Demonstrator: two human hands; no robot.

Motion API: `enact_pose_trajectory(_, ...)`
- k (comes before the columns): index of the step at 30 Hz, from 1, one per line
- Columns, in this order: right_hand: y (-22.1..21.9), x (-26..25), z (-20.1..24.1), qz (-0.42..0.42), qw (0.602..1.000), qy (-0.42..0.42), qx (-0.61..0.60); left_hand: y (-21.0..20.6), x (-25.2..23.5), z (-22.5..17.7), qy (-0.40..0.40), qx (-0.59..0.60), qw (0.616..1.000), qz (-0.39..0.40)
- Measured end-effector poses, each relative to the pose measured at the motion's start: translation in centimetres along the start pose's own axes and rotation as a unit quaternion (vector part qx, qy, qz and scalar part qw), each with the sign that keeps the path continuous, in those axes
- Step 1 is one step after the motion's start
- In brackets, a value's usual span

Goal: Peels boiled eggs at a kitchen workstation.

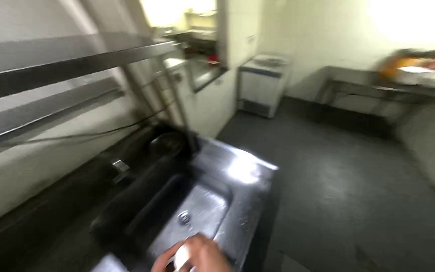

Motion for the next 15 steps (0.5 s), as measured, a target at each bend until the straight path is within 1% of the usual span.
enact_pose_trajectory(2,-0.1,-0.5,-0.2,-0.017,1.000,0.012,0.023,0.9,0.4,0.2,0.051,0.051,0.996,-0.044)
enact_pose_trajectory(4,-0.5,-0.9,-0.4,-0.037,0.998,0.039,0.045,1.3,0.5,1.0,0.074,0.129,0.986,-0.069)
enact_pose_trajectory(7,-0.5,-1.5,-0.9,-0.066,0.995,0.075,0.023,1.2,0.5,2.1,0.086,0.261,0.961,-0.042)
enact_pose_trajectory(9,-0.3,-1.9,-1.8,-0.076,0.995,0.046,-0.048,0.9,0.4,2.5,0.083,0.349,0.933,-0.004)
enact_pose_trajectory(11,-0.6,-2.2,-3.0,-0.088,0.983,-0.007,-0.162,0.4,0.2,2.9,0.080,0.433,0.898,0.030)
enact_pose_trajectory(12,-0.9,-2.3,-3.4,-0.085,0.976,-0.022,-0.200,0.2,0.1,3.0,0.082,0.462,0.883,0.033)
enact_pose_trajectory(14,-1.6,-2.4,-3.2,-0.056,0.975,-0.026,-0.215,0.3,0.1,3.1,0.090,0.491,0.866,0.012)
enact_pose_trajectory(15,-1.9,-2.4,-2.9,-0.034,0.980,-0.022,-0.195,0.4,0.1,3.1,0.090,0.500,0.861,-0.003)
Point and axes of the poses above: each hand's wrist, its own x-axis away from the middle knuckle, its own y-axis out of the back of the hand, z = x × y, the point moved 10 cm from there along -x, towards the middle knuckle, and after that the axes turned 13 degrees about y, right-handed, at the moved point
